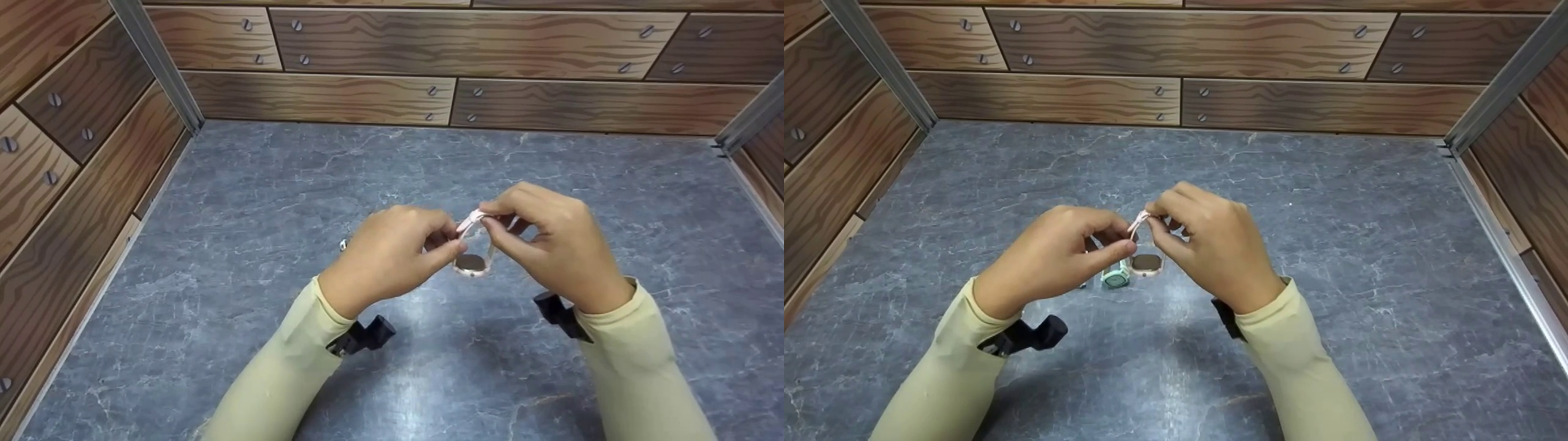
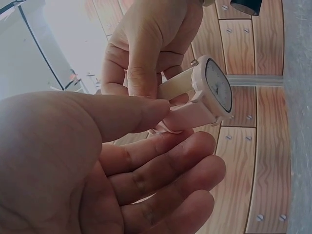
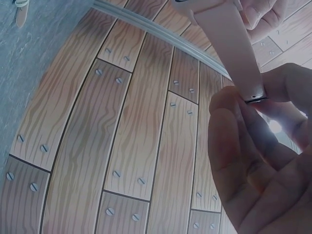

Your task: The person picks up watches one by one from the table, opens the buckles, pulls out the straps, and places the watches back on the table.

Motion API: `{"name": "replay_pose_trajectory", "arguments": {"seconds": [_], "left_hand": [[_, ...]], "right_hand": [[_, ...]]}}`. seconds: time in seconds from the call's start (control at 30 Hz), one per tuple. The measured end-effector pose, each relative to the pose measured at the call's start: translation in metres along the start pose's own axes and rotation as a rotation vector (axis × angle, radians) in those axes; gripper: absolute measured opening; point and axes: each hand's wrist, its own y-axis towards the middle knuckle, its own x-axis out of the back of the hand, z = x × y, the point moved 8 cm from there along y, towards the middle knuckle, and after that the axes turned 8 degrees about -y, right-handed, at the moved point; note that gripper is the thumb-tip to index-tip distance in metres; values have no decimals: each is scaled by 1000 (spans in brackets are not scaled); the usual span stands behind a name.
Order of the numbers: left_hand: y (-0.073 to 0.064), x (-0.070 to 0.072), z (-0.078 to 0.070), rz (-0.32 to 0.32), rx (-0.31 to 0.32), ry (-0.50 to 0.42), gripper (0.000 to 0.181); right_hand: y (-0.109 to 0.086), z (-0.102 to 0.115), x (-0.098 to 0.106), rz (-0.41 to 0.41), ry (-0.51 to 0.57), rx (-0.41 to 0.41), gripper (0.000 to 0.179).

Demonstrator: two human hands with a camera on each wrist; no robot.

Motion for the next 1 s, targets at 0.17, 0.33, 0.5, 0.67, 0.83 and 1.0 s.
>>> {"name": "replay_pose_trajectory", "arguments": {"seconds": [0.17,0.33,0.5,0.67,0.83,1.0], "left_hand": [[0,0,0,3,3,-5,18],[0,2,1,-13,10,-48,18],[0,2,1,-17,1,-64,17],[0,2,0,-18,-12,-64,17],[1,0,1,-6,-11,-62,16],[1,0,2,11,2,-56,16]], "right_hand": [[1,1,-1,7,-9,8,22],[0,1,-3,34,-18,9,21],[-1,2,-4,30,-11,14,21],[-1,2,-3,26,1,14,21],[0,1,-3,26,6,15,21],[0,1,-1,20,17,7,20]]}}
